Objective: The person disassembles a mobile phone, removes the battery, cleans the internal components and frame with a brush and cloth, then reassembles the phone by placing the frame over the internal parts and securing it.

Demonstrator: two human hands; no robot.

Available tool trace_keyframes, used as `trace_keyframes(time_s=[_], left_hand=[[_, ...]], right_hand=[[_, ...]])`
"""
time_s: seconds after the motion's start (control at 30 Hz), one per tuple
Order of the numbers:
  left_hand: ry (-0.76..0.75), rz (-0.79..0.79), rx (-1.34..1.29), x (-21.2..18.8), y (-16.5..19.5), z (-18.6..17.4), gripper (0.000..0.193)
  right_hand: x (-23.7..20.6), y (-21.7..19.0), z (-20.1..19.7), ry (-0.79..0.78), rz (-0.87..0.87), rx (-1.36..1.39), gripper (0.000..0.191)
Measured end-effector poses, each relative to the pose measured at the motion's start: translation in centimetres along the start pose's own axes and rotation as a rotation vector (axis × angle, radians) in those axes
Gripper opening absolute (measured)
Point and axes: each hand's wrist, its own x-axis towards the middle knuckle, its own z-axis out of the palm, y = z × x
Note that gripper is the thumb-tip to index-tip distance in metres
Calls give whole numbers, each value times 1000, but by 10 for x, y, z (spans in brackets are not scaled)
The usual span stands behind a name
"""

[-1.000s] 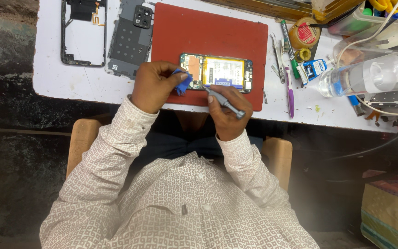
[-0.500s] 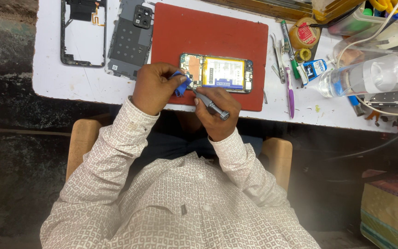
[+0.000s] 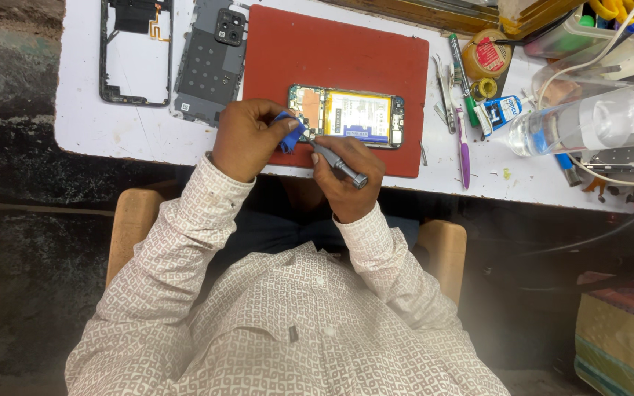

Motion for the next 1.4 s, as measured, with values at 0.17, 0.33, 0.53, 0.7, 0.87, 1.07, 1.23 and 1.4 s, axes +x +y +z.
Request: trace_keyframes(time_s=[0.17,0.33,0.53,0.7,0.87,1.07,1.23,1.4], left_hand=[[-1,-50,-224,1,-3,-2,16],[58,-72,-241,-4,-3,-6,15],[41,-112,-128,-15,-2,-18,15],[21,-13,-144,-11,-4,-9,20],[42,-32,-75,-5,-2,5,17],[64,-41,-39,-4,3,6,19],[72,-47,19,-4,4,7,19],[66,-22,16,-4,4,6,19]], right_hand=[[-6,2,-4,58,173,115,20],[-11,5,-6,52,95,167,21],[-12,8,-4,46,124,156,22],[-11,6,-3,41,86,94,22],[-7,4,0,28,5,57,21],[-5,1,2,17,4,-3,24],[-3,-1,4,19,-22,-23,25],[-2,-2,3,10,14,-20,23]])
